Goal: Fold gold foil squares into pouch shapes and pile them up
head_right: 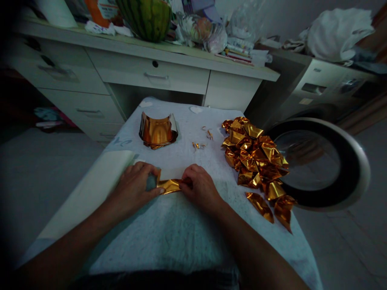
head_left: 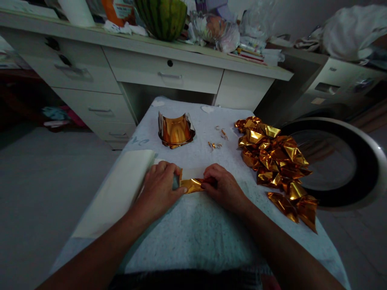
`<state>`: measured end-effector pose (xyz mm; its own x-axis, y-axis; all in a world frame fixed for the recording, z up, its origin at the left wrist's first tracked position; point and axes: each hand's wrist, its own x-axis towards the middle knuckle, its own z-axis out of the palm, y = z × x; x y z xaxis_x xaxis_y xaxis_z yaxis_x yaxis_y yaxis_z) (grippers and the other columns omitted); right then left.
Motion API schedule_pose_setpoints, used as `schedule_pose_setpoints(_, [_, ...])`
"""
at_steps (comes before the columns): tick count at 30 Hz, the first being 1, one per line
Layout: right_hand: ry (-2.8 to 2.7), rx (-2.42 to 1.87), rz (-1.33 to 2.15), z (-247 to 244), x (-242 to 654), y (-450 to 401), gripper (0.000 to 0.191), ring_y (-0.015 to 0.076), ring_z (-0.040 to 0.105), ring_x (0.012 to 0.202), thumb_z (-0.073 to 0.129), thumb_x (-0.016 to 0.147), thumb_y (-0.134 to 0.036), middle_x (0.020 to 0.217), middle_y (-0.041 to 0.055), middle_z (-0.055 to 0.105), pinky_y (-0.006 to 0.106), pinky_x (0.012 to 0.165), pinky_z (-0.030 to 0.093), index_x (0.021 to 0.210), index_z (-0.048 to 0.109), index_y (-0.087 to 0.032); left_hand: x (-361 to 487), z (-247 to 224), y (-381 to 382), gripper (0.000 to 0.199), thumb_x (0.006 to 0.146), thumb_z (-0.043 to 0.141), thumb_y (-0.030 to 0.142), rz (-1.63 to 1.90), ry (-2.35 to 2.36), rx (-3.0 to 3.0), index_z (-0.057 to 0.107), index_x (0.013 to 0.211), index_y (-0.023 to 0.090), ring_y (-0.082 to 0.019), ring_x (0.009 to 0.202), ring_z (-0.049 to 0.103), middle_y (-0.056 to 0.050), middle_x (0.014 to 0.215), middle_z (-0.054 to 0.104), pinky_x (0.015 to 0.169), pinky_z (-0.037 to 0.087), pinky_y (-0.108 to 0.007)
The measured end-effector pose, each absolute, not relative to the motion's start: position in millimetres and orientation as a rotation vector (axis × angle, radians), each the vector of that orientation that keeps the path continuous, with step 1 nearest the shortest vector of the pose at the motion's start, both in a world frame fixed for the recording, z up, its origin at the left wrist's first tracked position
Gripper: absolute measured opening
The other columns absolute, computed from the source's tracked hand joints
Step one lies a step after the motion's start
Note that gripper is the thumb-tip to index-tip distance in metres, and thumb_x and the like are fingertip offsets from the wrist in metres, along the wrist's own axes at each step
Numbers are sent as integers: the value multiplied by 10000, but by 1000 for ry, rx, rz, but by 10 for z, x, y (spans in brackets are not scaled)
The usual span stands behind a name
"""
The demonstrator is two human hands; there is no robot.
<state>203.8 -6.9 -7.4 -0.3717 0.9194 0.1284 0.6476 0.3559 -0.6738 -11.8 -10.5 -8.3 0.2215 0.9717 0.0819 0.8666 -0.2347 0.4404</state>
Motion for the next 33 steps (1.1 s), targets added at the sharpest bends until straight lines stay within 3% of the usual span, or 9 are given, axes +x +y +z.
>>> schedule_pose_setpoints(9, [-2152, -1337, 707, -78, 2047, -65, 117, 163, 519, 811, 637, 802, -97, 868, 23, 554, 295, 725, 403, 785, 568, -191, -98, -47, -121, 200, 746, 668, 247, 561, 1626, 2235, 528, 886, 215, -256, 946, 499, -36, 959, 545, 827, 423, -407])
schedule_pose_setpoints(33, [-2103, -1452, 735, -41, 2005, 10, 125, 124, 507, 704, 672, 770, -96, 767, -9, 544, 257, 669, 384, 715, 591, -173, -108, -142, -111, 490, 718, 688, 341, 515, 1758, 2168, 460, 1117, 170, -311, 1054, 474, -110, 1130, 535, 908, 421, -463])
